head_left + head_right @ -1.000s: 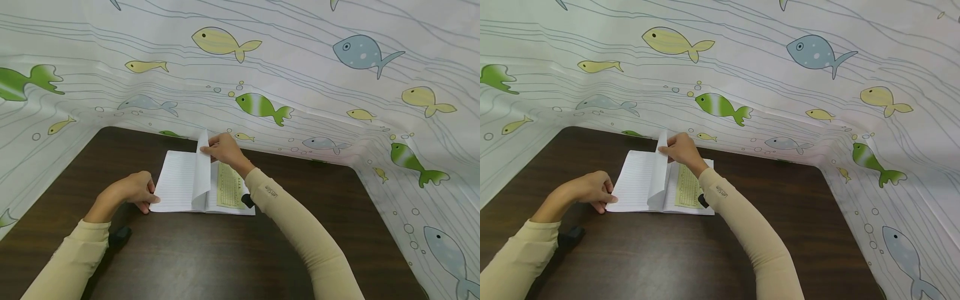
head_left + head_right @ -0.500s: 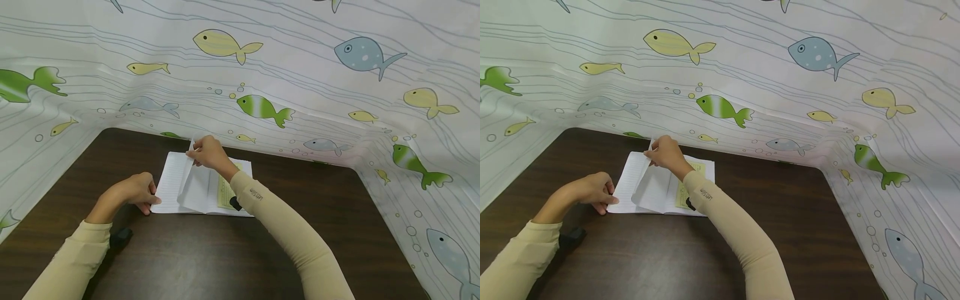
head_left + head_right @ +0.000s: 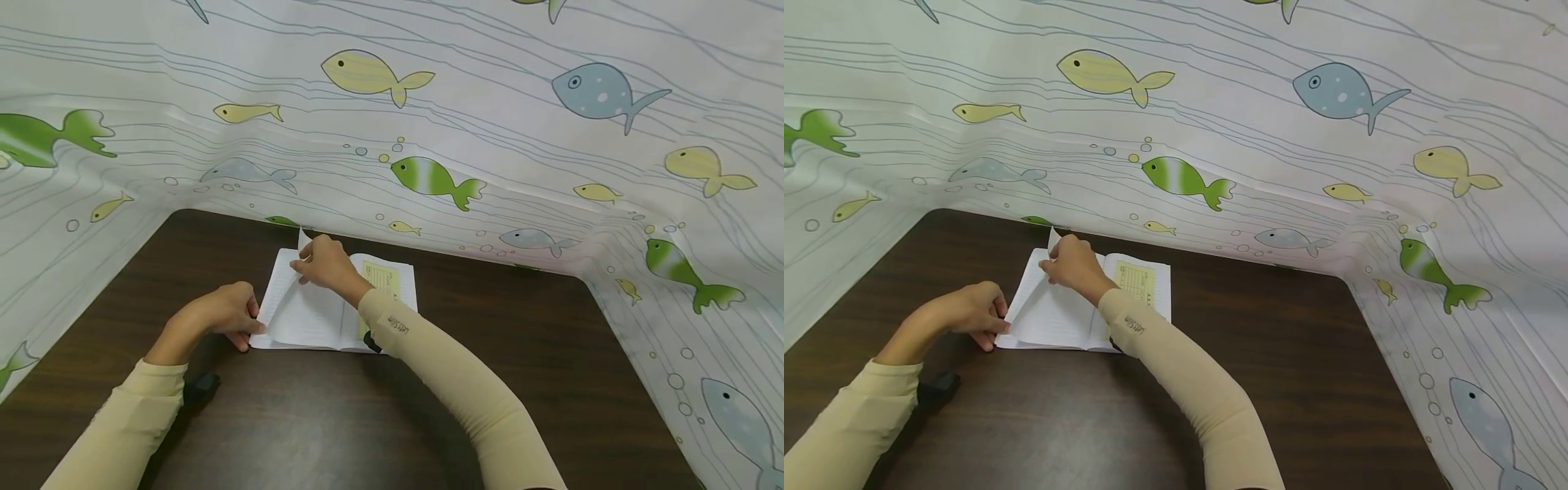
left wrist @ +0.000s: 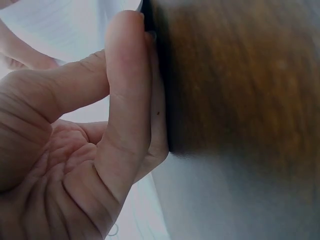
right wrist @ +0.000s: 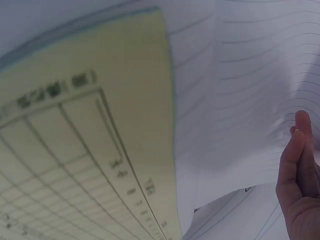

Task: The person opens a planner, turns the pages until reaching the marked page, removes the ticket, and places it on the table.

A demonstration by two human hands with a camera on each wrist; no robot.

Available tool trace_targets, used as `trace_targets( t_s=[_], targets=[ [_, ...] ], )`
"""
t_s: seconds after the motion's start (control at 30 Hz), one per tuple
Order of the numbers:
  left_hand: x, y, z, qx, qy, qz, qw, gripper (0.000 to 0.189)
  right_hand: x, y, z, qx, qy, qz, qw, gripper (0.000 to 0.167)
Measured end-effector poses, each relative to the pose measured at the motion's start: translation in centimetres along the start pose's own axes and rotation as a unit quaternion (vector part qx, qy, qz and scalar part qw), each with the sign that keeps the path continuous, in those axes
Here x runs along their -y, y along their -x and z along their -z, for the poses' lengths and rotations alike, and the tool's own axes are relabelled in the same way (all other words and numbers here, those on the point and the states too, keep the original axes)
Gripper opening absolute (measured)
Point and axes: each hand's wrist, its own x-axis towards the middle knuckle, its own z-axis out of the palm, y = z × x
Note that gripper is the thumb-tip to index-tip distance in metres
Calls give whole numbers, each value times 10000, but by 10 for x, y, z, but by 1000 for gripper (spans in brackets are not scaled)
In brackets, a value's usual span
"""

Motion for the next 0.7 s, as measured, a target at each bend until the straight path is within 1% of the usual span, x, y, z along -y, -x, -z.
trace_targets(
  t_s=[0.13,0.33,0.57,0.7],
  targets=[
    [1,-1,-2,-20,48,-48,10000,20,-2,-2,-11,-18,187,8,9998,36],
    [2,-2,-4,-52,61,-112,9999,14,-5,-3,-27,-16,564,174,9983,34],
    [2,-1,-3,-77,96,-123,9998,15,-7,-6,-37,-101,615,163,9979,30],
    [3,-1,-3,-73,75,-71,9999,15,-9,-10,-42,24,576,254,9980,25]
  ],
)
